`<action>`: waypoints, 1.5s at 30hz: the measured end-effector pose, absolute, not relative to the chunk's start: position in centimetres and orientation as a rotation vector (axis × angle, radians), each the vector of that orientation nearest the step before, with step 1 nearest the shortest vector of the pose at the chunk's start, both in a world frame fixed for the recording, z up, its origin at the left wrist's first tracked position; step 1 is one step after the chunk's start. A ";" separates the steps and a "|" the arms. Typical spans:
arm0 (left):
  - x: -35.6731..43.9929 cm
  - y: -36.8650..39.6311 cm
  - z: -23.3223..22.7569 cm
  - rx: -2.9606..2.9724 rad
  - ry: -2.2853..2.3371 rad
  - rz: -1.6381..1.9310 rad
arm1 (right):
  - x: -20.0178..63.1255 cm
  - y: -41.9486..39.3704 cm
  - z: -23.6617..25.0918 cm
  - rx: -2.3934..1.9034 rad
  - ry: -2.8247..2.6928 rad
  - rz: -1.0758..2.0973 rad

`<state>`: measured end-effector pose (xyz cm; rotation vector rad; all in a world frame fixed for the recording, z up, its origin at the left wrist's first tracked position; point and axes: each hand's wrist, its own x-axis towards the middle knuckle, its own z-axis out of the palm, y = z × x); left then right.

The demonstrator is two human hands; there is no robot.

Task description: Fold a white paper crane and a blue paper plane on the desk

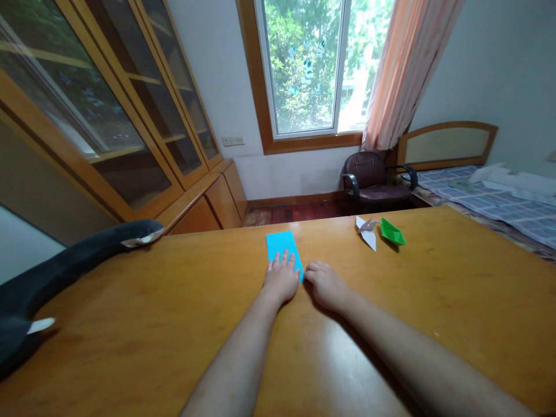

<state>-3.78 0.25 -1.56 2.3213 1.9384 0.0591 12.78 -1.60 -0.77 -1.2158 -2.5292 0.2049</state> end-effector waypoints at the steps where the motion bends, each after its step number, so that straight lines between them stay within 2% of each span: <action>1: -3.8 0.2 -1.5 2.316 1.937 0.062 | 12.8 -1.6 -0.8 -1.207 -2.531 0.204; 10: -3.9 0.2 -1.8 2.270 1.891 0.214 | 12.9 -1.5 -0.9 -1.195 -2.450 0.303; 14: -4.5 0.5 -1.7 2.171 1.876 0.427 | 12.7 -1.5 -0.8 -1.136 -2.462 0.285; 18: -5.8 1.3 -1.5 1.710 1.927 0.923 | 12.7 -1.5 -0.8 -1.131 -2.518 0.268; 21: -7.0 1.9 -1.0 1.145 1.683 1.255 | 12.7 -1.6 -0.7 -1.144 -2.512 0.274; 23: -7.7 2.0 -0.5 0.829 1.524 1.354 | 12.6 -1.6 -0.6 -1.145 -2.501 0.283; 29: -9.1 1.7 1.3 0.479 1.415 1.336 | 12.5 -1.8 -0.3 -1.145 -2.498 0.301; 39: -10.1 1.3 2.2 0.472 1.364 1.291 | 12.6 -1.8 -0.5 -1.172 -2.482 0.328; 45: -9.5 1.3 2.2 0.439 1.313 1.412 | 12.5 -1.7 -0.5 -1.153 -2.463 0.325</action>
